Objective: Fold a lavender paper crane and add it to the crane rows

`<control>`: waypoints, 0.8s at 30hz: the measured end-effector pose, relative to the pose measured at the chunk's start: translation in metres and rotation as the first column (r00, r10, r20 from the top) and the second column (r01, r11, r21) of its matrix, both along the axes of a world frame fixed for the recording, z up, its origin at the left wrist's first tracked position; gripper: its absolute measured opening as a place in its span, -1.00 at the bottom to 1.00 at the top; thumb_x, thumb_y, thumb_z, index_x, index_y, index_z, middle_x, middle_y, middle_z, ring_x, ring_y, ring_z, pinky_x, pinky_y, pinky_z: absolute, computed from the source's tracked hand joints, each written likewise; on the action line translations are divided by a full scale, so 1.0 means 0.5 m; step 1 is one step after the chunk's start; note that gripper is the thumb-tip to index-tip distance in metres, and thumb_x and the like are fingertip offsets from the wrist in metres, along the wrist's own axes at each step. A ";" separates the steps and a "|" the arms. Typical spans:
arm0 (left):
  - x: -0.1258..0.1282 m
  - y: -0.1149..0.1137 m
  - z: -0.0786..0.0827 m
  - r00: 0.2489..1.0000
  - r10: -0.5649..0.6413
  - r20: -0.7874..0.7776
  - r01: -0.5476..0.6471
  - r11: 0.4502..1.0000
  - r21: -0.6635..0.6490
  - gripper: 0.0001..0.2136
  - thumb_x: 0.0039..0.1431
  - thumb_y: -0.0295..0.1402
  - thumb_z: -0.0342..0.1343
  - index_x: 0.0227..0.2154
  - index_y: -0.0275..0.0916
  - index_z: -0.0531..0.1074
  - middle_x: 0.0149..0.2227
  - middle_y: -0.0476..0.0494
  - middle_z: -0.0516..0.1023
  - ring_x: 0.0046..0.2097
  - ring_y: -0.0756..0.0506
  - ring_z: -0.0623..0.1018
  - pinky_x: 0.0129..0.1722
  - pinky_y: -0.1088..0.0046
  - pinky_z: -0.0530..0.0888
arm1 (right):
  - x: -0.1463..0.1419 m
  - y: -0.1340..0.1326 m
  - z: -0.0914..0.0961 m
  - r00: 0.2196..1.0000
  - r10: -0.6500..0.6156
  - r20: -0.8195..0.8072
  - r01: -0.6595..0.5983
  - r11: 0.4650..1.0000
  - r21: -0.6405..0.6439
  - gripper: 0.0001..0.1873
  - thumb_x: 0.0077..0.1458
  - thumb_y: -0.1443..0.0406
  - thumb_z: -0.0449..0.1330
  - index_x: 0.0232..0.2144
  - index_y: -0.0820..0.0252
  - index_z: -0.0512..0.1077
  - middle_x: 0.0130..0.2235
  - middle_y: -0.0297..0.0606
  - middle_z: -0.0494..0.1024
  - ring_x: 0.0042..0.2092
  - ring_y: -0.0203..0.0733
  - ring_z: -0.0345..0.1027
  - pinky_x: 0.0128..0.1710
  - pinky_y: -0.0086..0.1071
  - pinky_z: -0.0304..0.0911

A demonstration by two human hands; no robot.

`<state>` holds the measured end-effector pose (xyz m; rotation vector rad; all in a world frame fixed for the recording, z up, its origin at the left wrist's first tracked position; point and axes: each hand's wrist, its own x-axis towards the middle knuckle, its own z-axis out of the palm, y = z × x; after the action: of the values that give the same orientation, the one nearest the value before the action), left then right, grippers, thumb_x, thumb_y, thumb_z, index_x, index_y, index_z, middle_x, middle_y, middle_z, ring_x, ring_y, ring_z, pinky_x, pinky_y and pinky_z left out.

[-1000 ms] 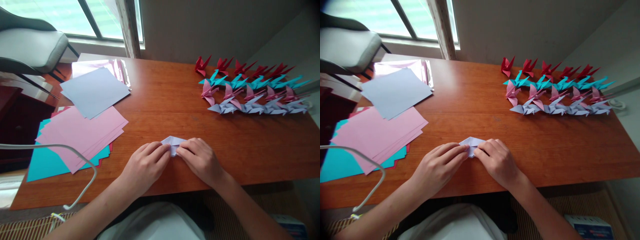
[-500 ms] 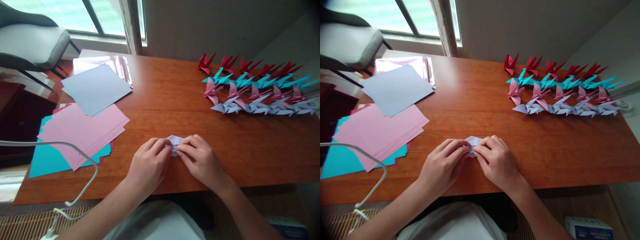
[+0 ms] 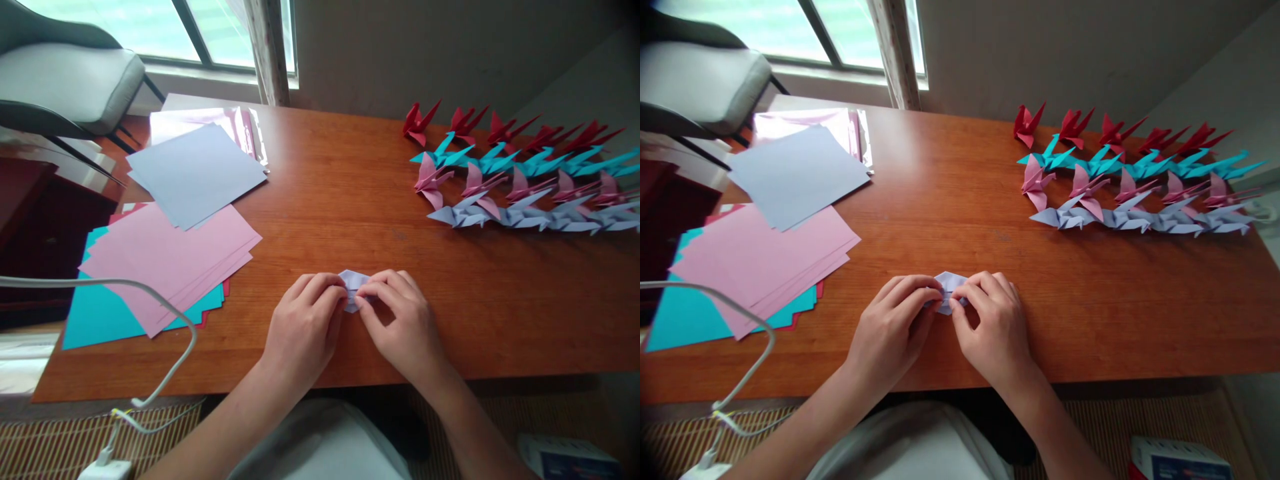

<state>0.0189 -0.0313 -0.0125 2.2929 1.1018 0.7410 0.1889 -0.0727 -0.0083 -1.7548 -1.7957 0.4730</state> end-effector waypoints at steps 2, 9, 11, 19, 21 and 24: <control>0.000 0.001 0.001 1.000 -0.002 0.006 0.002 1.000 -0.014 -0.92 0.31 -0.47 0.05 -0.26 -0.23 0.44 -0.15 -0.13 0.54 -0.13 -0.11 0.48 -0.11 0.31 0.47 | -0.002 0.001 0.000 1.000 -0.006 0.004 0.006 1.000 -0.010 -0.92 0.16 0.39 0.21 -0.37 0.12 0.44 -0.29 -0.27 0.50 -0.20 -0.10 0.32 -0.17 -0.17 0.24; 0.002 0.003 0.003 1.000 0.008 0.004 -0.008 1.000 -0.025 -0.91 0.28 -0.48 0.06 -0.31 -0.23 0.45 -0.17 -0.13 0.54 -0.15 -0.12 0.48 -0.13 0.31 0.46 | -0.010 0.002 0.001 0.998 -0.033 0.051 0.035 0.998 -0.052 -0.92 0.12 0.40 0.22 -0.39 0.13 0.42 -0.28 -0.27 0.49 -0.20 -0.09 0.29 -0.16 -0.17 0.21; 0.003 0.003 0.004 1.000 0.015 0.004 -0.014 1.000 -0.025 -0.92 0.28 -0.48 0.07 -0.31 -0.24 0.44 -0.17 -0.13 0.54 -0.15 -0.12 0.48 -0.13 0.31 0.47 | -0.012 0.002 0.000 0.997 -0.046 0.058 0.049 0.997 -0.051 -0.92 0.12 0.39 0.22 -0.39 0.13 0.41 -0.29 -0.27 0.49 -0.21 -0.09 0.29 -0.16 -0.17 0.20; 0.005 0.001 0.002 0.999 0.036 -0.026 -0.036 0.999 0.004 -0.92 0.29 -0.45 0.08 -0.32 -0.24 0.45 -0.18 -0.13 0.55 -0.16 -0.12 0.49 -0.14 0.30 0.48 | -0.007 -0.005 -0.005 0.999 -0.030 0.022 0.030 0.999 -0.019 -0.94 0.19 0.37 0.20 -0.34 0.13 0.40 -0.27 -0.25 0.46 -0.19 -0.09 0.29 -0.15 -0.18 0.22; 0.006 0.001 0.003 0.999 0.037 -0.033 -0.037 0.999 0.000 -0.93 0.29 -0.45 0.09 -0.32 -0.23 0.45 -0.18 -0.13 0.56 -0.16 -0.12 0.49 -0.15 0.30 0.49 | -0.004 -0.008 -0.005 1.000 -0.023 0.011 0.023 1.000 -0.014 -0.94 0.19 0.38 0.20 -0.34 0.12 0.40 -0.26 -0.23 0.45 -0.17 -0.08 0.29 -0.15 -0.18 0.23; 0.007 0.001 0.005 0.999 0.038 -0.035 -0.038 0.999 0.001 -0.93 0.29 -0.45 0.09 -0.32 -0.23 0.45 -0.18 -0.13 0.56 -0.16 -0.12 0.49 -0.15 0.30 0.49 | -0.004 -0.009 -0.006 0.999 -0.027 0.022 0.027 0.999 -0.019 -0.93 0.19 0.36 0.19 -0.35 0.11 0.39 -0.25 -0.22 0.45 -0.17 -0.07 0.28 -0.15 -0.16 0.23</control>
<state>0.0224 -0.0307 -0.0098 2.2991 1.1640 0.7174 0.1869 -0.0772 -0.0114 -1.8020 -1.7859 0.4632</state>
